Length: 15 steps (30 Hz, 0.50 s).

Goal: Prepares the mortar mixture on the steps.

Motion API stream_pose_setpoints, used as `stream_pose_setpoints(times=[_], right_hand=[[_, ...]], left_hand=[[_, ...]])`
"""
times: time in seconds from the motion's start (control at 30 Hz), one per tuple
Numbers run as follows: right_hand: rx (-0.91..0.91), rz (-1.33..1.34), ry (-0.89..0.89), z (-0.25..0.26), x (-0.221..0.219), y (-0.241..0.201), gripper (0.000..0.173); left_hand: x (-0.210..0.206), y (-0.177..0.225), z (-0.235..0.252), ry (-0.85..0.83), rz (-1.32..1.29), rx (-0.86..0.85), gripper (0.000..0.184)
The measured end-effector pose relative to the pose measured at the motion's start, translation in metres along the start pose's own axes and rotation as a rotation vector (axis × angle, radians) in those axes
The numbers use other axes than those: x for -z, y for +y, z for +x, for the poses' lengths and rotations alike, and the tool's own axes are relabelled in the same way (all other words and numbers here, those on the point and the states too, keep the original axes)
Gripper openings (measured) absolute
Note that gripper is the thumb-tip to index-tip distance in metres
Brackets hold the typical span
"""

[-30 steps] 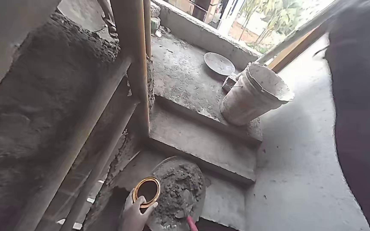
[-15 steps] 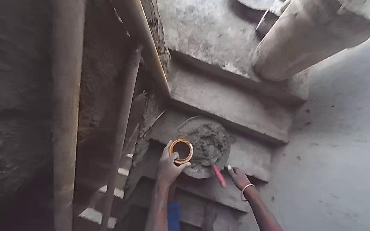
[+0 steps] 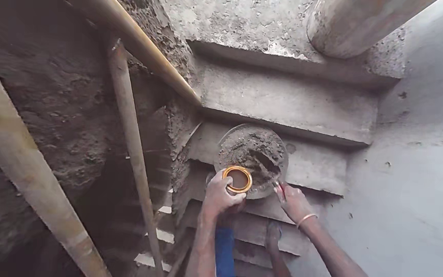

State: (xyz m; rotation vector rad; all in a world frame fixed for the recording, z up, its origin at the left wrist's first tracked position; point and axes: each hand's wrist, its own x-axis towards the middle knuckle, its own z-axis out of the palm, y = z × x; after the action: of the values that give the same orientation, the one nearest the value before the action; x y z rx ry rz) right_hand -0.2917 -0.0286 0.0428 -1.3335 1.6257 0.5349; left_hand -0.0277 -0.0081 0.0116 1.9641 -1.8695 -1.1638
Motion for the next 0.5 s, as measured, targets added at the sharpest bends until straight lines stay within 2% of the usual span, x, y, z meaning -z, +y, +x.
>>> stream_pose_setpoints(times=[0.1,0.2,0.27,0.33,0.5], right_hand=[[0.031,-0.033,0.035,0.023,0.012,-0.026,0.05],[-0.015,-0.194,-0.147,0.051,-0.01,-0.038,0.038],[-0.03,-0.29,-0.216,0.054,-0.002,-0.03,0.032],[-0.021,-0.316,-0.226,0.043,0.019,-0.011,0.034],[-0.008,-0.208,-0.071,0.008,0.067,0.028,0.048]], left_hand=[[0.002,0.004,0.005,-0.081,-0.02,0.016,0.058],[0.003,0.012,0.009,-0.208,0.026,0.074,0.06],[0.003,0.018,0.016,-0.262,0.02,0.093,0.062],[0.001,0.021,0.016,-0.295,0.006,0.096,0.064],[0.005,0.029,0.024,-0.354,-0.021,0.118,0.068]])
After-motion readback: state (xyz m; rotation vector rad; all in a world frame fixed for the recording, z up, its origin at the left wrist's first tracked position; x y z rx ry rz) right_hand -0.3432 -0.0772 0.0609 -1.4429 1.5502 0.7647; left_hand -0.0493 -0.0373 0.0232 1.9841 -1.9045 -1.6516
